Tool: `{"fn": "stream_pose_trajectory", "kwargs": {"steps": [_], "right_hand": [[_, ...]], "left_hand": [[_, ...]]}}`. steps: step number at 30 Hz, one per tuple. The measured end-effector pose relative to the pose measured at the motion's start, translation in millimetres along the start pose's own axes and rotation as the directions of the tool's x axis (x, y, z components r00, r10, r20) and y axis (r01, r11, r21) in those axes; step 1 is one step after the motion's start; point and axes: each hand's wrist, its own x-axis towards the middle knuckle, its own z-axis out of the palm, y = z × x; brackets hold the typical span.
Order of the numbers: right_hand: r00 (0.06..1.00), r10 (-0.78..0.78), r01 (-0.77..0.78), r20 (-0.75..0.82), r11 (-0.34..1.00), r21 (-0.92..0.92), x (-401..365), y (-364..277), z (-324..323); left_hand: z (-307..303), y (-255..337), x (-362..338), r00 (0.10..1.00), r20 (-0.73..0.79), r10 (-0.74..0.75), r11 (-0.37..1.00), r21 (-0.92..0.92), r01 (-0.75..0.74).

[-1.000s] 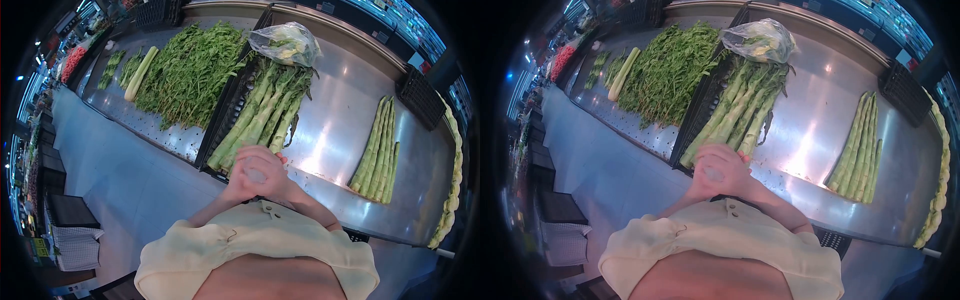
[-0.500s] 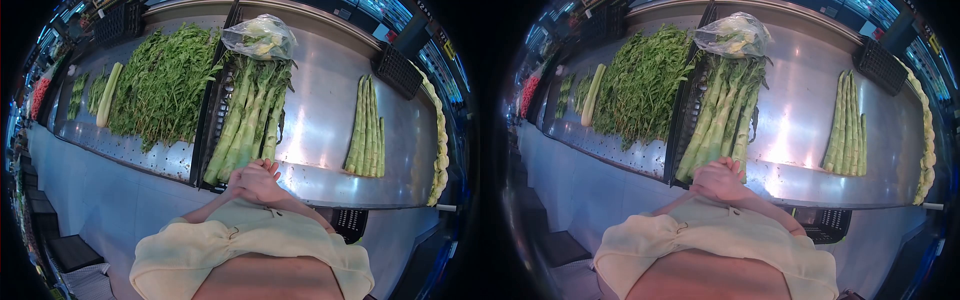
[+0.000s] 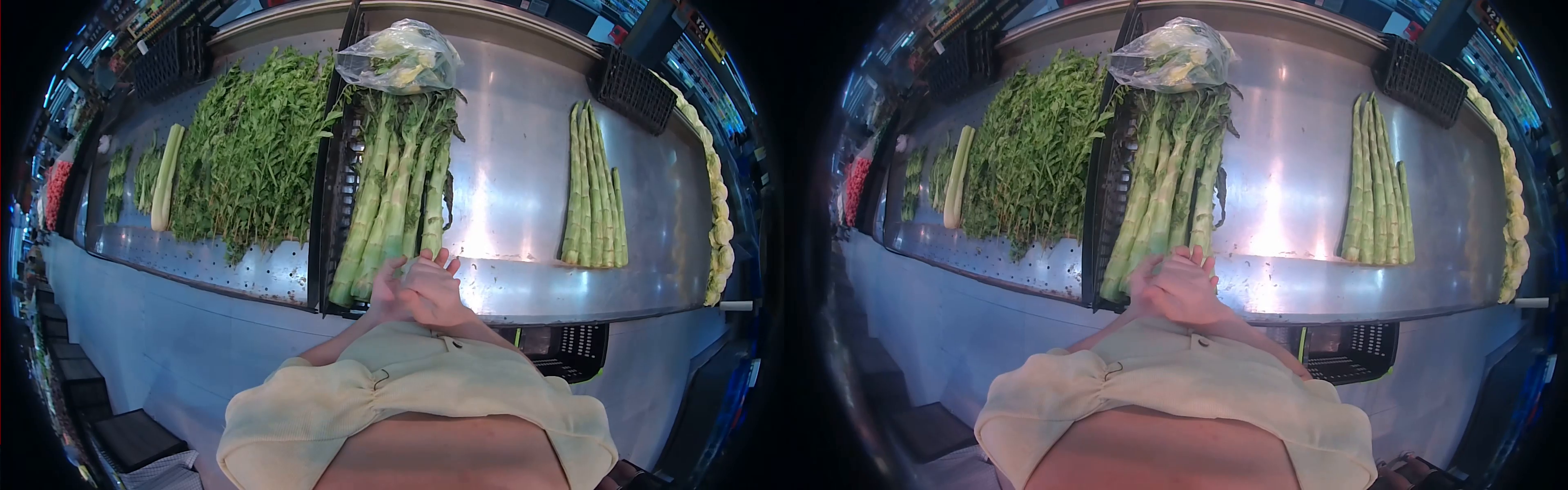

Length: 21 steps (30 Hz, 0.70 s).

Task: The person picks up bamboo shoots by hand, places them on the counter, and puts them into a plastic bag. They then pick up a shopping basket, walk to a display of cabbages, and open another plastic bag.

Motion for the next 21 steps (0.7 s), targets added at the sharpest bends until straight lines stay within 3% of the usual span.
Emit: {"fn": "stream_pose_trajectory", "kwargs": {"steps": [3,4,6,10,12,13,15,17,21], "right_hand": [[1.000,0.009,-0.010,0.008,0.999,0.054,-0.7,4.4,-2.9],[0.997,-0.075,0.074,0.037,0.997,0.018,-3.8,8.6,-2.2],[0.984,-0.163,0.164,0.068,0.986,-0.010,-5.6,12.3,-0.8],[0.981,-0.195,0.195,-0.016,0.980,0.041,2.4,5.1,-3.3],[0.981,-0.191,0.192,-0.036,0.980,0.049,2.4,4.0,-4.0],[0.988,-0.154,0.153,0.027,0.987,0.051,-3.5,6.8,-3.1],[0.989,-0.121,0.116,0.089,0.992,0.054,-9.5,14.1,-3.8],[0.944,-0.288,0.297,0.162,0.954,-0.037,-12.5,21.4,-4.8],[0.996,-0.088,0.092,-0.032,0.983,0.158,-39.5,42.1,15.5]], "left_hand": [[-9.3,1.5,8.3,0.998,-0.055,0.018,0.990,0.140,-0.011],[-13.0,3.0,10.1,0.998,-0.052,0.022,0.989,0.146,-0.014],[-17.7,3.0,10.1,0.983,-0.176,-0.044,0.999,0.022,0.048],[-17.7,-2.5,6.3,0.981,-0.194,-0.026,0.998,-0.065,0.013],[-18.7,-3.3,7.7,0.988,-0.151,0.043,0.991,0.132,-0.023],[-20.1,-3.8,7.2,0.987,-0.152,0.048,0.990,0.136,-0.027],[-25.6,-5.9,5.4,0.998,-0.001,0.066,0.997,0.026,-0.066],[-45.2,-4.9,8.1,0.996,-0.022,0.084,0.994,0.071,-0.083],[-89.6,-0.1,16.0,0.983,-0.099,0.156,0.964,0.234,-0.129]]}}
